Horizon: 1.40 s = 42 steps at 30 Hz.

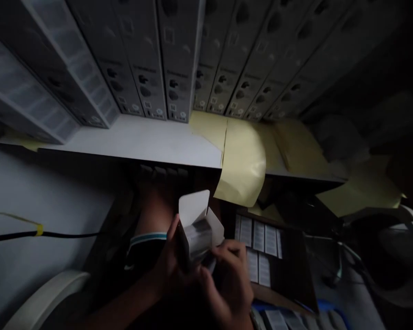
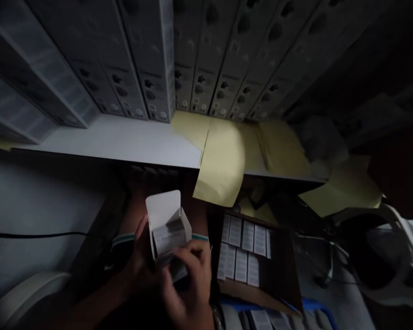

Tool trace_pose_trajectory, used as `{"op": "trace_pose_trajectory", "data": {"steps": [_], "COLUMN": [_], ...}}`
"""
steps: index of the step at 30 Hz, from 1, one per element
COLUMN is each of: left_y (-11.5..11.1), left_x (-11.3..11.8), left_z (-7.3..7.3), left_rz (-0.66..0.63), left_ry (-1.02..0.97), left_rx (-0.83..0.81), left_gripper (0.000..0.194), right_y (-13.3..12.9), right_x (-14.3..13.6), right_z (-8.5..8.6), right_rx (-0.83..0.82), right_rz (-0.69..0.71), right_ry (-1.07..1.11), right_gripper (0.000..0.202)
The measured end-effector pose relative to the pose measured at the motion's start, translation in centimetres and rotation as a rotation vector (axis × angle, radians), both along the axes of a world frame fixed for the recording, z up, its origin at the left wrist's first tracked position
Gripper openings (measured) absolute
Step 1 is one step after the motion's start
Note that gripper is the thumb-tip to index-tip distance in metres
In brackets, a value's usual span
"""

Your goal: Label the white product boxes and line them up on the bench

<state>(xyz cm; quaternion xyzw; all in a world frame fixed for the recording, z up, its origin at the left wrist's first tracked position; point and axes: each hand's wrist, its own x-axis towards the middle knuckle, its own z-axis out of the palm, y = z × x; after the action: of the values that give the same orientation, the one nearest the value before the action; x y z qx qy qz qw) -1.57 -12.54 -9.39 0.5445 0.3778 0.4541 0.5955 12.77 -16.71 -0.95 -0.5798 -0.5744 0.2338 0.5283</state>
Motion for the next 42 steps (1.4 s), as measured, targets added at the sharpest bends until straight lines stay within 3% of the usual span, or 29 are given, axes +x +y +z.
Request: {"op": "trace_pose_trajectory", "data": {"steps": [3, 6, 10, 15, 18, 24, 26, 30, 32, 34, 37, 42], "left_y": [-1.0, -1.1, -1.1, -1.8, -1.2, 1.6, 1.7, 0.4, -0.3, -0.7, -0.5, 0.7], "left_x": [-0.1, -0.3, -1.2, -1.5, -1.0, -0.6, -0.8, -0.9, -0.7, -0.6, -0.6, -0.9], "left_z": [-0.5, -0.8, -1.7, -1.8, -1.2, -0.3, -0.5, -1.5, -2.1, -2.4, -1.9, 0.3], "left_rz": [-0.059, -0.166, -0.174, -0.115, -0.109, -0.251, -0.241, -0.124, -0.071, -0.060, -0.100, -0.098], "left_ry": [-0.049, -0.087, 0.090, 0.233, 0.218, 0.214, 0.240, 0.189, 0.059, -0.063, -0.078, 0.002], "left_rx": [-0.070, -0.186, -0.204, -0.098, -0.044, -0.017, 0.034, 0.224, 0.263, 0.234, 0.072, -0.063], "left_gripper": [0.101, 0.086, 0.061, 0.050, 0.039, 0.036, 0.032, 0.017, 0.023, 0.031, 0.048, 0.040], "right_y": [-0.5, -0.5, -1.4, -1.6, -0.8, 1.6, 2.3, 2.7, 2.5, 2.1, 1.6, 1.3], "right_x": [1.6, 2.1, 1.5, 1.9, 2.3, 2.1, 2.1, 2.5, 2.8, 3.1, 3.2, 3.0], "right_z": [-3.3, -6.2, -7.9, -7.6, -7.6, -8.3, -8.3, -7.8, -7.8, -7.9, -7.9, -7.5], "right_rx": [-0.162, -0.320, -0.405, -0.423, -0.470, -0.435, -0.402, -0.396, -0.365, -0.347, -0.361, -0.357], "right_rz": [-0.053, 0.141, 0.189, 0.228, 0.254, 0.264, 0.264, 0.414, 0.440, 0.437, 0.424, 0.419], "right_ry": [0.195, 0.465, 0.445, 0.350, 0.438, 0.905, 0.916, 0.726, 0.672, 0.645, 0.624, 0.567], "right_gripper": [0.055, 0.058, 0.048, 0.035, 0.026, 0.085, 0.076, 0.028, 0.027, 0.031, 0.037, 0.044]}}
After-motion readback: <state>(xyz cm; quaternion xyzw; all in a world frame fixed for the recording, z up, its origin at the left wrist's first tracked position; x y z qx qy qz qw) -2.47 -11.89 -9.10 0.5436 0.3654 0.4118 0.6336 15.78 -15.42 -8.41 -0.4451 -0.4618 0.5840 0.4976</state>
